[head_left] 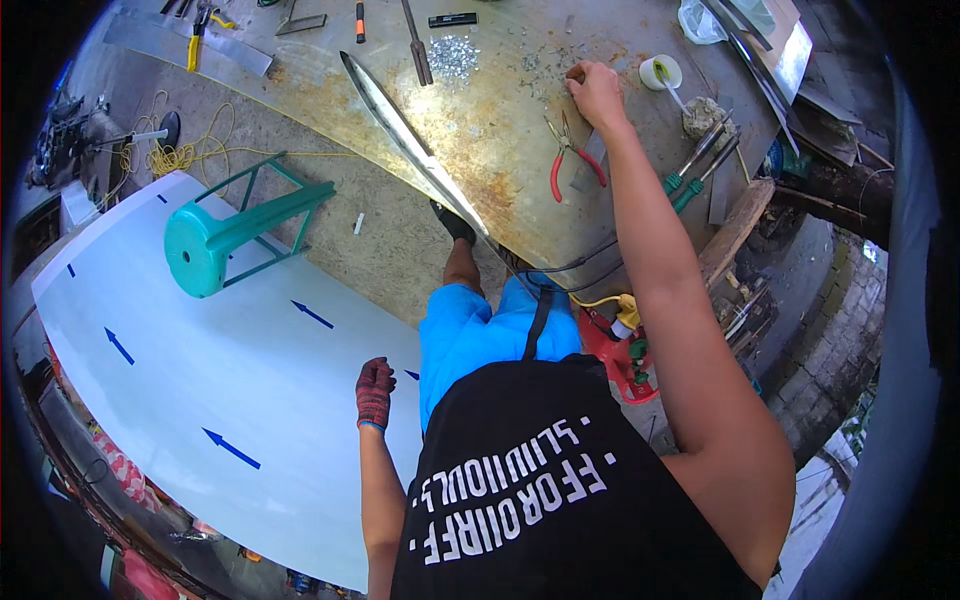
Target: The user is soldering together components of a metal sign frame using a soldering iron and solder wire on a workbench.
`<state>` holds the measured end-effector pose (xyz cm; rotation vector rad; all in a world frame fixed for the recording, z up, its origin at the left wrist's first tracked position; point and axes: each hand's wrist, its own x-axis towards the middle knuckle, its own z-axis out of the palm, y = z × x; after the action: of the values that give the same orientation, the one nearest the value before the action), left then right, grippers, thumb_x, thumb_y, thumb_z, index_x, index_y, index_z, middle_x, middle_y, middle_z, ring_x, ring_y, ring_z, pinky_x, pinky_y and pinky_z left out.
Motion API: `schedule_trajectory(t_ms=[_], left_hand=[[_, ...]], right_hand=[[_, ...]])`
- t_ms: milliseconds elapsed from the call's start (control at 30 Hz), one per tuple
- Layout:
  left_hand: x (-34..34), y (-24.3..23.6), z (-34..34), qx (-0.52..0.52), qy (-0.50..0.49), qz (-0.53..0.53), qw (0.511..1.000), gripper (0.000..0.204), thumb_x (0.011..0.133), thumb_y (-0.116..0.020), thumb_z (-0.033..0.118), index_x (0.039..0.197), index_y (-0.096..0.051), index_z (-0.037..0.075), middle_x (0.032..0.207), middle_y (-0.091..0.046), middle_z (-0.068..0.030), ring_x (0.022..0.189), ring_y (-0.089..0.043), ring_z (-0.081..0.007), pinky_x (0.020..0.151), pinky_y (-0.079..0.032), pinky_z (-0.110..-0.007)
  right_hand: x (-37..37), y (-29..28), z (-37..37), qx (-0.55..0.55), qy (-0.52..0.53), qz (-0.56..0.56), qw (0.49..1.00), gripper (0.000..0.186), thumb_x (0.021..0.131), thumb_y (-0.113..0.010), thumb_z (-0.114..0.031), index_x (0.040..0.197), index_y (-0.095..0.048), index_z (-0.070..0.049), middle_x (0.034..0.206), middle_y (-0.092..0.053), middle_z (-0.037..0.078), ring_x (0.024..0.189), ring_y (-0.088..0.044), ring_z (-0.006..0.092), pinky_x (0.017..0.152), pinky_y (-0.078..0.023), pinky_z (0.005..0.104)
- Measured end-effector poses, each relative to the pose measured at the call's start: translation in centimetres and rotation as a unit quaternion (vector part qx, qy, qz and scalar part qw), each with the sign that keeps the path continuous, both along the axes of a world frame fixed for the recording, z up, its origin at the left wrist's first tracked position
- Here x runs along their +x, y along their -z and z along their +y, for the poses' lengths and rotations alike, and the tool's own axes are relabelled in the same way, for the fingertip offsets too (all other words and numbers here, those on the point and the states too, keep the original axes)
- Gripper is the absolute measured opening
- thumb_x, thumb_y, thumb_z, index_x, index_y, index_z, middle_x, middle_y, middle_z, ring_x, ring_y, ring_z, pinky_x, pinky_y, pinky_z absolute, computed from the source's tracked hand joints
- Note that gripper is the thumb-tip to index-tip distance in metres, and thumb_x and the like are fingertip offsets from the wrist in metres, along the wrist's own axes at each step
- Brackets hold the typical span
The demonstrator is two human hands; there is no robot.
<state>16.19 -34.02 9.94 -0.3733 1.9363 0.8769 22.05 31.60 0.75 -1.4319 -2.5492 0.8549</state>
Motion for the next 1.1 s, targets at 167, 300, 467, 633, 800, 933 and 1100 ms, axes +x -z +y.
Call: schedule_trajectory(t_ms=[167,300,467,633,800,933,1100], left_hand=[[0.1,-0.1,0.5,0.002,-0.004,0.005,1.000,0.026,0.098,-0.063,0.022,0.119,-0.061,0.008,0.091,-0.063,-0.0029,0.074,-0.057,-0.0119,0.068,-0.050,-0.027],[-0.3,-0.3,1.0,0.000,0.000,0.008,1.000,0.027,0.098,-0.062,0.023,0.119,-0.061,0.007,0.092,-0.064,-0.0037,0.076,-0.058,-0.0127,0.069,-0.051,-0.028],[-0.1,0.3,-0.4,0.006,0.019,0.017,1.000,0.035,0.097,-0.064,0.034,0.120,-0.062,0.009,0.094,-0.065,-0.0057,0.077,-0.060,-0.0132,0.070,-0.052,-0.029],[0.1,0.3,-0.2,0.007,0.008,0.010,1.000,0.033,0.097,-0.063,0.033,0.120,-0.062,0.009,0.093,-0.064,-0.0055,0.076,-0.059,-0.0131,0.070,-0.052,-0.028],[-0.1,0.2,-0.1,0.020,0.019,0.017,0.999,0.033,0.097,-0.063,0.033,0.120,-0.062,0.009,0.093,-0.063,-0.0050,0.077,-0.059,-0.0130,0.071,-0.052,-0.029],[-0.3,0.2,-0.3,0.013,0.020,0.013,1.000,0.032,0.098,-0.062,0.032,0.120,-0.061,0.009,0.093,-0.063,-0.0051,0.077,-0.058,-0.0130,0.071,-0.051,-0.029],[-0.3,0.2,-0.2,0.000,0.020,0.013,1.000,0.032,0.098,-0.062,0.031,0.120,-0.061,0.008,0.093,-0.063,-0.0053,0.077,-0.059,-0.0133,0.071,-0.051,-0.029]], right_hand=[[-0.7,-0.4,-0.7,0.024,0.007,-0.032,0.999,0.020,0.081,-0.074,-0.022,0.096,-0.073,-0.009,0.102,-0.069,0.014,0.105,-0.061,0.0351,0.089,-0.050,0.0455],[-0.8,-0.6,-0.9,0.042,0.030,-0.045,0.998,0.020,0.081,-0.074,-0.023,0.096,-0.073,-0.009,0.100,-0.069,0.014,0.103,-0.062,0.0338,0.088,-0.051,0.0452],[-1.2,-0.9,-1.0,0.029,0.038,-0.067,0.997,0.020,0.081,-0.074,-0.024,0.096,-0.074,-0.010,0.100,-0.071,0.014,0.101,-0.065,0.0338,0.087,-0.052,0.0454],[-1.3,-1.1,-0.9,0.006,0.043,-0.072,0.997,0.022,0.081,-0.073,-0.025,0.097,-0.075,-0.010,0.101,-0.072,0.015,0.102,-0.066,0.0337,0.088,-0.052,0.0452],[-0.9,-0.6,-0.7,0.013,0.075,-0.015,0.997,0.026,0.080,-0.071,-0.024,0.096,-0.073,-0.005,0.099,-0.071,0.018,0.102,-0.065,0.0362,0.088,-0.052,0.0460],[-0.7,-0.5,-0.5,0.001,0.079,0.003,0.997,0.026,0.079,-0.070,-0.023,0.095,-0.073,-0.003,0.097,-0.071,0.019,0.099,-0.066,0.0368,0.087,-0.052,0.0455],[-0.8,-0.6,-0.4,-0.036,0.074,0.015,0.996,0.028,0.081,-0.068,-0.024,0.098,-0.073,-0.003,0.097,-0.072,0.020,0.096,-0.068,0.0356,0.085,-0.053,0.0435]])
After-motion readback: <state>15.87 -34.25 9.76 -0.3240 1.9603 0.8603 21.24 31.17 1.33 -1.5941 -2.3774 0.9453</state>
